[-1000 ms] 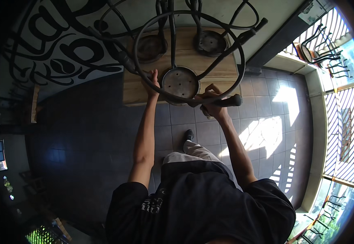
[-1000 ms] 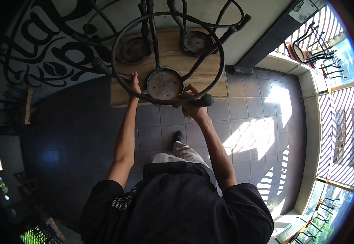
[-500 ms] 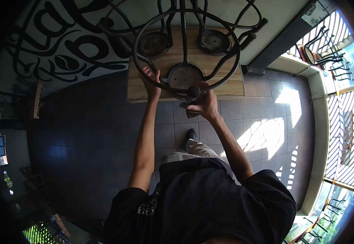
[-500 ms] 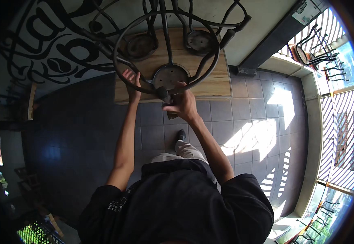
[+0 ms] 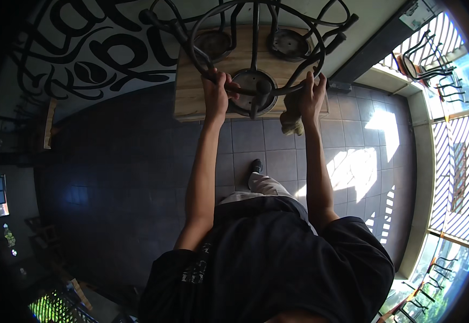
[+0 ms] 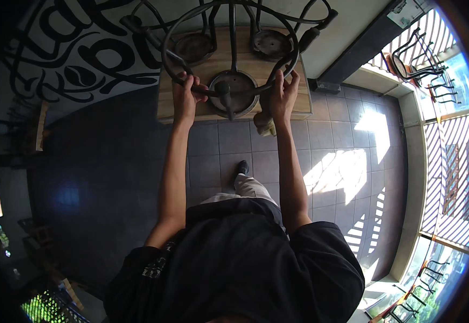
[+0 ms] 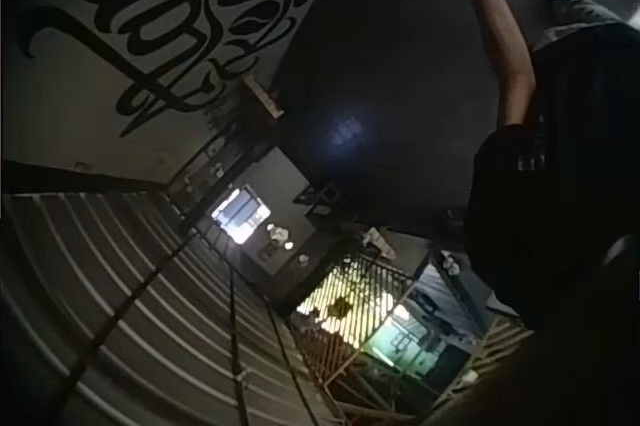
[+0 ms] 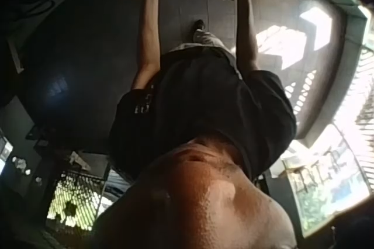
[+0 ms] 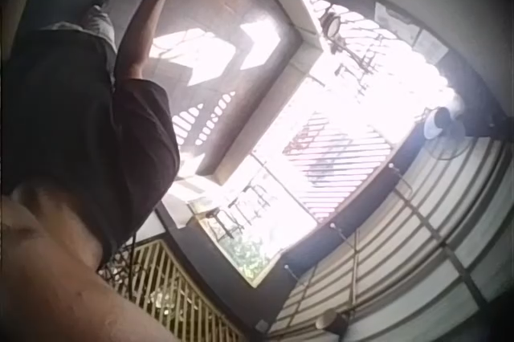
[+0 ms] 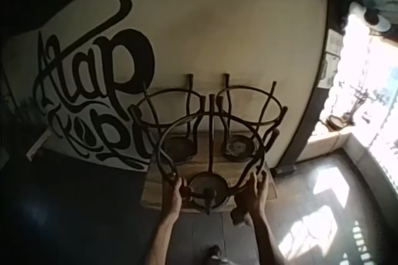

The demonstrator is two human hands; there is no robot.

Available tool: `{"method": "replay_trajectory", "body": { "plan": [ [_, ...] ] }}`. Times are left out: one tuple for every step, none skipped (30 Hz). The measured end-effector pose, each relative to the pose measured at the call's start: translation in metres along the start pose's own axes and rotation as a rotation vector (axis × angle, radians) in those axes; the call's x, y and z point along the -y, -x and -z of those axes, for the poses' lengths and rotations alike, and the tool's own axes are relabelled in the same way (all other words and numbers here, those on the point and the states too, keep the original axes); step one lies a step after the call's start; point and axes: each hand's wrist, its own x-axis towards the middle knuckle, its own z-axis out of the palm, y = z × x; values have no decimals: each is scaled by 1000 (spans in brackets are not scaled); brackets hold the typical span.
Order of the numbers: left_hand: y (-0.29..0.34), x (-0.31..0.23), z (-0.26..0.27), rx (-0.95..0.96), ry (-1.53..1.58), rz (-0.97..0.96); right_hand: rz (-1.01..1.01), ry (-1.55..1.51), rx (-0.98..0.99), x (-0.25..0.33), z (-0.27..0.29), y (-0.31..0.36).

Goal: The recorder is cleaning metal bar stools with a cloth in a restaurant area.

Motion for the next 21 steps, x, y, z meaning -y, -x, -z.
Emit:
{"method": "replay_trajectory", "body": {
  "plan": [
    [-5,-2,7,18,2,-2,2,-2,1,-1,-1,3],
    [-8,-3,10,17,4,-9,23,20,23,-3,-2,5],
    [-10,-5,13,26,-33,9,46,40,45,-3,-3,5],
    [-11,-6,16,35,-69,26,52,84,15,-3,-3,7],
    [-6,-10,12,40,-68,26,55,86,10,-5,1,9],
    [-1,-12,7,25,-23,72,54,79,-6,-9,6,11],
    [7,-16,4,10,21,118,53,73,-22,-12,11,14],
    [14,-14,10,8,21,107,0,111,10,-12,16,20],
    [24,-3,18,-42,-44,24,-11,91,22,-17,20,30],
    [35,9,31,-102,-112,-64,-23,65,42,-21,19,40],
    [49,28,50,-66,-255,-87,-75,-67,53,-14,10,58],
    [65,46,64,-21,-395,-101,-96,-96,120,-19,10,70],
    [82,54,66,126,-429,-30,-124,-124,183,-26,10,83],
    [100,61,66,265,-462,40,-39,-70,233,-20,4,96],
    [114,68,67,375,-586,77,-45,-106,275,-14,-6,109],
    [125,73,71,483,-709,116,-51,-143,319,-9,-17,123],
    [131,72,74,460,-707,112,-20,-110,366,5,-26,135],
    [135,68,77,577,-641,155,-2,-77,416,9,-31,144],
    [138,64,82,691,-573,197,17,-44,466,13,-36,152],
    [140,49,83,721,-529,287,5,-71,480,21,-39,159],
    [144,45,94,685,-531,277,7,-81,515,31,-45,166]
  ]
}}
